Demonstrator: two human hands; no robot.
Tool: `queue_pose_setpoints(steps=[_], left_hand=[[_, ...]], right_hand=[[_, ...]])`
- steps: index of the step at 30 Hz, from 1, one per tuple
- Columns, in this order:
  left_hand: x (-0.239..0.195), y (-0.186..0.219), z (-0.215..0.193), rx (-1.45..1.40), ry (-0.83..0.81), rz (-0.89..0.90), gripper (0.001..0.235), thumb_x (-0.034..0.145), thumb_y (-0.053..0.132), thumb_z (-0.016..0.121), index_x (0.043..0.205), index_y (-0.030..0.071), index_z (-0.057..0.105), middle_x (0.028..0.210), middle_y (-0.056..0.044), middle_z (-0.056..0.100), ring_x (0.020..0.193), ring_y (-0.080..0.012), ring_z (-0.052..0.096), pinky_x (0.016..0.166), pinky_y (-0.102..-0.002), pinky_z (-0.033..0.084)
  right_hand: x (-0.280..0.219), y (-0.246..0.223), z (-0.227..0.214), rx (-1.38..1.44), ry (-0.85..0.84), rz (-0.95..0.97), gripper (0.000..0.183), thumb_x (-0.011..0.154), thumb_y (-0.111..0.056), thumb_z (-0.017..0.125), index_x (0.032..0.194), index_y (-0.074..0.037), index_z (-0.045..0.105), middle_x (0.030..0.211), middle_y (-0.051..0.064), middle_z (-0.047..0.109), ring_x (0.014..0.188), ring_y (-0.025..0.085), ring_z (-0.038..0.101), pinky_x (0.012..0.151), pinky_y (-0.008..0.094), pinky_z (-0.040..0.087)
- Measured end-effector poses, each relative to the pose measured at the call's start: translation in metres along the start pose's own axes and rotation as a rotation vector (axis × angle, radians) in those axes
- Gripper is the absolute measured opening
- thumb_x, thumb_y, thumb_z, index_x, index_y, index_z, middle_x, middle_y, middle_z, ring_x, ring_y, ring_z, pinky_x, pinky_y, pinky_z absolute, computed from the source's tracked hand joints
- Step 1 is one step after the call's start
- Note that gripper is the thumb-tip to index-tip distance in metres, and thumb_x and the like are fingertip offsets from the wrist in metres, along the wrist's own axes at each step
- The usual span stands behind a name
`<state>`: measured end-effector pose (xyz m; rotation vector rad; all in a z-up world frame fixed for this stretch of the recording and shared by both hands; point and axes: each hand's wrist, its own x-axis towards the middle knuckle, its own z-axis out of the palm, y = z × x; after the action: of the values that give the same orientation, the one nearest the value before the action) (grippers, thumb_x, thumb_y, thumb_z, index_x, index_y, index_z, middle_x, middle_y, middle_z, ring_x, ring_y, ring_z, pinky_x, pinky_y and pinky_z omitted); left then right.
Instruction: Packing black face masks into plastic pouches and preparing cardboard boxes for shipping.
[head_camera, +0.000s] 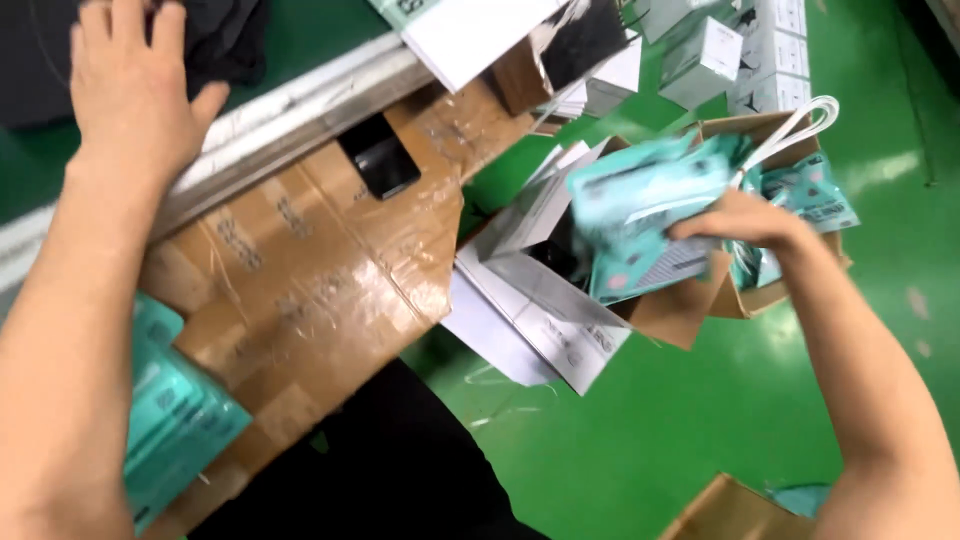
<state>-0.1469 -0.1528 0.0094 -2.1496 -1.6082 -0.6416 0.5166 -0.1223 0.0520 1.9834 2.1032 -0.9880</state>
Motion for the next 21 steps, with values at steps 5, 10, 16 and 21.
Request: queue_pose_setpoints(steps=[5, 10, 16, 21], left_hand=[[-0.015, -0.028, 0.055, 0.195, -0.254, -0.024, 0.048, 0.091, 0.01, 0.075, 0.132, -0.005, 0.054, 0.123, -0.022, 0.056, 0.117, -0.036, 0.056, 0.097, -0.042, 0.051], [-0.012, -0.015, 0.069, 0.424, -0.157, 0.021, 0.045, 0.09, 0.008, 0.071, 0.131, -0.006, 0.056, 0.116, -0.019, 0.058, 0.116, -0.0318, 0.058, 0.092, -0.035, 0.052], [-0.015, -0.017, 0.056, 0.212, -0.029, -0.081, 0.036, 0.082, -0.007, 0.066, 0.116, -0.003, 0.057, 0.106, -0.016, 0.057, 0.102, -0.0305, 0.061, 0.087, -0.038, 0.052], [-0.02, 0.016, 0.013, 0.04, 0.145, -0.172, 0.039, 0.083, -0.018, 0.059, 0.119, -0.002, 0.059, 0.107, -0.016, 0.062, 0.098, -0.0342, 0.063, 0.081, -0.045, 0.053]], right_hand=[[0.114, 0.043, 0.105, -0.285, -0.611, -0.103, 0.056, 0.074, -0.037, 0.081, 0.126, -0.016, 0.076, 0.121, 0.011, 0.077, 0.112, 0.026, 0.068, 0.099, 0.038, 0.053], [0.145, 0.042, 0.172, -0.496, -0.75, 0.151, 0.058, 0.079, -0.046, 0.077, 0.128, -0.015, 0.075, 0.133, 0.011, 0.069, 0.122, 0.028, 0.061, 0.101, 0.041, 0.048], [0.011, -0.062, 0.154, -0.755, -0.035, -0.077, 0.064, 0.083, -0.033, 0.079, 0.136, -0.003, 0.062, 0.136, 0.018, 0.065, 0.127, 0.034, 0.063, 0.103, 0.044, 0.053], [-0.028, -0.057, 0.146, -0.278, 0.067, -0.365, 0.075, 0.077, -0.024, 0.082, 0.143, -0.004, 0.052, 0.142, 0.022, 0.055, 0.128, 0.039, 0.056, 0.104, 0.045, 0.048]])
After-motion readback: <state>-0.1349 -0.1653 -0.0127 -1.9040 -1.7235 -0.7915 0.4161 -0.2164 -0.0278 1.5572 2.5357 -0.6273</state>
